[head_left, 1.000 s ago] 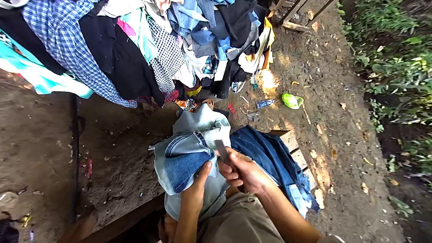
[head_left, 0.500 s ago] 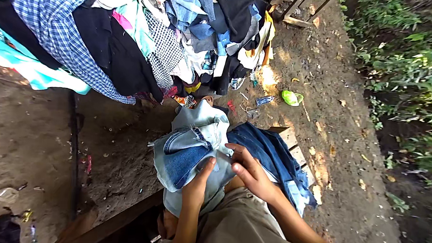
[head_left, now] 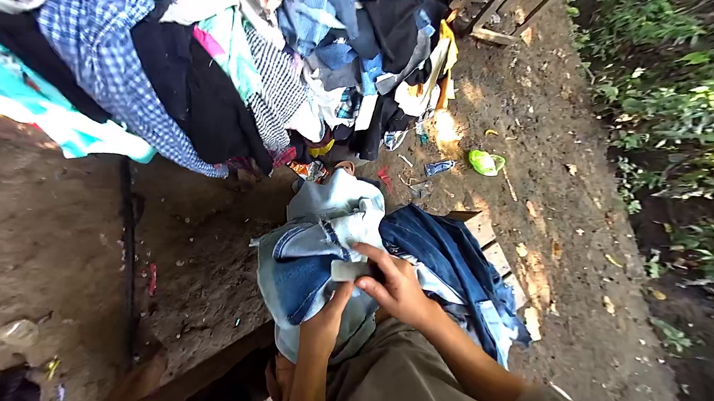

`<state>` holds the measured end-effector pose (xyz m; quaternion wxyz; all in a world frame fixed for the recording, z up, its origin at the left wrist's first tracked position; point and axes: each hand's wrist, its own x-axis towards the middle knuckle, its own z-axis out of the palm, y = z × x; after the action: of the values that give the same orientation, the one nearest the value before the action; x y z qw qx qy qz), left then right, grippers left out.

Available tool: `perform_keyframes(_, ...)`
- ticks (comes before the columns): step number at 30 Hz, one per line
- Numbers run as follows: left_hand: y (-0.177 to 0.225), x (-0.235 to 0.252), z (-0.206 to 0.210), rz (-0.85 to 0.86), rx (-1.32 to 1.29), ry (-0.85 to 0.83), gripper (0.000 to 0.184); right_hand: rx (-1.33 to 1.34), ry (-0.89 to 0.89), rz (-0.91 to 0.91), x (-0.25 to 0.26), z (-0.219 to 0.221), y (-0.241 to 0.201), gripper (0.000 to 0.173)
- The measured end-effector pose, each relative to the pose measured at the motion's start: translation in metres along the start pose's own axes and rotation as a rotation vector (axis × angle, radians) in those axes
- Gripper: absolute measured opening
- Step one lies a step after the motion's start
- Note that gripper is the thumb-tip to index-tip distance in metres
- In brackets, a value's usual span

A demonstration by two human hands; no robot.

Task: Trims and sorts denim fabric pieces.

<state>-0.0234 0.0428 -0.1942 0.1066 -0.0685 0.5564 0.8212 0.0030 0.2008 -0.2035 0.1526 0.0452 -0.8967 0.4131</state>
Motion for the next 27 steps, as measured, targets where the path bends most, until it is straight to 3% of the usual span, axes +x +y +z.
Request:
perform_keyframes(4, -0.003, 0.0, -0.003, -0.03, 0.016, 0.02, 0.038, -0.107, 0.008, -0.038, 0.007, -0.003, -0.001, 0.055)
perform_keyframes(9, 0.004, 0.003, -0.003, -0.082, 0.029, 0.014, 0.039, -0.023, -0.064, -0.069, 0.011, -0.011, 0.003, 0.051)
perform_keyframes(17, 0.007, -0.007, 0.004, -0.015, 0.035, 0.011, 0.032, 0.158, 0.11, -0.031, 0.001, 0.0, -0.002, 0.035)
perform_keyframes(20, 0.007, -0.006, 0.004, -0.005, 0.044, 0.002, 0.032, 0.583, 0.077, 0.148, 0.004, 0.0, -0.013, 0.03)
perform_keyframes(23, 0.006, -0.007, 0.001, -0.048, 0.037, -0.001, 0.035, 1.076, -0.061, 0.541, 0.008, -0.014, -0.028, 0.026)
perform_keyframes(25, 0.006, -0.008, 0.001, -0.087, 0.033, 0.016, 0.037, 1.221, -0.173, 0.677, 0.009, -0.023, -0.026, 0.024)
perform_keyframes(27, 0.006, -0.008, 0.005, -0.054, 0.065, 0.053, 0.037, 1.173, -0.205, 0.659, 0.007, -0.026, -0.025, 0.024)
